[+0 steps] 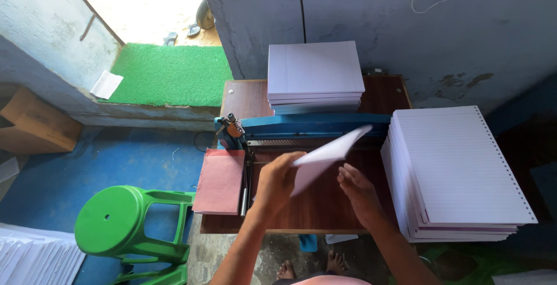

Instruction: The person places lined paper sheets into a binding machine, then stacks the bound sheets. The person also handles a printed cover sheet and places it on the stack.

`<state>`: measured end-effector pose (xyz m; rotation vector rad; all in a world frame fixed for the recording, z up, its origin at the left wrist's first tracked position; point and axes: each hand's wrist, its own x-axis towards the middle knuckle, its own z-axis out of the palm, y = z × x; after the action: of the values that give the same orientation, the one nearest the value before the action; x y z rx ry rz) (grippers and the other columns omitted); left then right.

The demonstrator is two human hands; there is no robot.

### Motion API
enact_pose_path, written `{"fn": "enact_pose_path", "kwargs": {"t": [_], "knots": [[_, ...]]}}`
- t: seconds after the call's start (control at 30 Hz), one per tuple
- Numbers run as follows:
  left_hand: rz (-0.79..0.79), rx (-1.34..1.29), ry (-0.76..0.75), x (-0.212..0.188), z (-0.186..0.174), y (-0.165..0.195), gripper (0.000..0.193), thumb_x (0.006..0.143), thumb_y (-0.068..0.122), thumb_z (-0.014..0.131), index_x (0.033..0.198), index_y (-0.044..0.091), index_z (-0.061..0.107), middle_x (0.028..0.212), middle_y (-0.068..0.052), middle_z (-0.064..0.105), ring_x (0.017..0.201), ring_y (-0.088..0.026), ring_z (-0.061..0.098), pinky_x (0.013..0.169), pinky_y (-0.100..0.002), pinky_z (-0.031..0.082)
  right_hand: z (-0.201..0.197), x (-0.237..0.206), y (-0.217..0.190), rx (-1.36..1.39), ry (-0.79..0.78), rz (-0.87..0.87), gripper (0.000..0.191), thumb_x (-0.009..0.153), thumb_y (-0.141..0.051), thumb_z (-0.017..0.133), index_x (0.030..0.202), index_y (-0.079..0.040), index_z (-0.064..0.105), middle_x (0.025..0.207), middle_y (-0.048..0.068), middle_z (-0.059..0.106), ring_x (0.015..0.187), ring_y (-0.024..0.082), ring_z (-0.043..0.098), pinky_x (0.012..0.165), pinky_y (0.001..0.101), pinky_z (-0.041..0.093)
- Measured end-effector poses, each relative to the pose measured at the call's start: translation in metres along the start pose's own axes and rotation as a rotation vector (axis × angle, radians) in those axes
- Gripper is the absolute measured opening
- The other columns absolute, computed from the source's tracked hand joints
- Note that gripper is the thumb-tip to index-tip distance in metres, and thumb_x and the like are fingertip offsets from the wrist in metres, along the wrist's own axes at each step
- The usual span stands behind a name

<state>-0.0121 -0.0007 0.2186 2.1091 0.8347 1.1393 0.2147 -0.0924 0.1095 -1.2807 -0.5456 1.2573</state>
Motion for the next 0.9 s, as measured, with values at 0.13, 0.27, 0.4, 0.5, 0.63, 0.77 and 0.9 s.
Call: {"fn": "enact_pose_path", "kwargs": {"t": [0.13, 0.27, 0.4, 0.5, 0.63, 0.77, 0.9], "knots": [[-0.413, -0.45, -0.036, 0.016, 0.005, -0.003, 0.023, 0.1, 0.008, 0.065, 0.121, 0.005, 0.073, 0.099, -0.007, 0.077, 0.09, -0.015, 0.07, 0.078, -0.029, 0.057, 0.0, -0.004, -0.016, -0.024, -0.055, -0.086, 0.067, 0.084, -0.036, 0.08, 0.139, -0.003, 0.059, 0.116, 0.009, 0.069, 0.106, 0.02, 0.061, 0.099, 0.0367, 0.05], [-0.458, -0.692, 0.0, 0.024, 0.011, -0.009, 0.027, 0.099, 0.014, 0.066, 0.121, 0.001, 0.071, 0.101, -0.006, 0.075, 0.096, -0.012, 0.067, 0.088, -0.028, 0.054, -0.011, -0.018, -0.047, -0.127, 0.1, -0.098, 0.05, 0.083, -0.03, 0.079, 0.123, -0.003, 0.066, 0.103, 0.007, 0.073, 0.095, 0.016, 0.068, 0.084, 0.0326, 0.058], [-0.537, -0.853, -0.004, 0.033, 0.021, -0.004, 0.032, 0.096, 0.019, 0.07, 0.119, -0.002, 0.072, 0.1, -0.009, 0.075, 0.096, -0.014, 0.068, 0.09, -0.034, 0.055, -0.033, -0.036, -0.079, -0.082, 0.148, -0.117, 0.035, 0.083, -0.02, 0.079, 0.112, -0.004, 0.07, 0.093, 0.005, 0.075, 0.084, 0.013, 0.07, 0.078, 0.0286, 0.059], [-0.625, -0.927, -0.006, 0.04, 0.032, 0.006, 0.031, 0.092, 0.019, 0.071, 0.115, -0.002, 0.07, 0.096, -0.014, 0.075, 0.091, -0.021, 0.07, 0.083, -0.042, 0.057, -0.049, -0.049, -0.096, -0.144, 0.187, -0.166, 0.027, 0.084, -0.015, 0.08, 0.106, 0.0, 0.072, 0.087, 0.009, 0.074, 0.076, 0.015, 0.067, 0.071, 0.0301, 0.058], [-0.696, -0.874, -0.055, 0.054, 0.06, 0.021, 0.03, 0.09, 0.019, 0.071, 0.112, -0.001, 0.069, 0.099, -0.017, 0.074, 0.094, -0.026, 0.071, 0.087, -0.046, 0.06, -0.084, -0.06, -0.124, -0.236, 0.217, -0.287, 0.019, 0.084, -0.011, 0.078, 0.098, 0.001, 0.074, 0.082, 0.012, 0.075, 0.067, 0.016, 0.068, 0.063, 0.0314, 0.061], [-0.723, -0.838, -0.176, 0.072, 0.103, 0.038, 0.033, 0.089, 0.016, 0.071, 0.116, -0.002, 0.067, 0.106, -0.018, 0.073, 0.1, -0.029, 0.072, 0.09, -0.046, 0.059, -0.131, -0.065, -0.161, -0.192, 0.252, -0.273, 0.026, 0.083, -0.008, 0.078, 0.104, 0.004, 0.071, 0.086, 0.016, 0.074, 0.069, 0.017, 0.07, 0.063, 0.0307, 0.061], [-0.762, -0.796, -0.285, 0.088, 0.153, 0.057, 0.037, 0.089, 0.016, 0.07, 0.12, -0.003, 0.064, 0.107, -0.022, 0.072, 0.098, -0.033, 0.073, 0.083, -0.046, 0.063, -0.171, -0.072, -0.189, -0.286, 0.424, -0.149, 0.031, 0.08, -0.008, 0.078, 0.107, 0.004, 0.071, 0.089, 0.02, 0.075, 0.071, 0.023, 0.072, 0.064, 0.0348, 0.062]]}}
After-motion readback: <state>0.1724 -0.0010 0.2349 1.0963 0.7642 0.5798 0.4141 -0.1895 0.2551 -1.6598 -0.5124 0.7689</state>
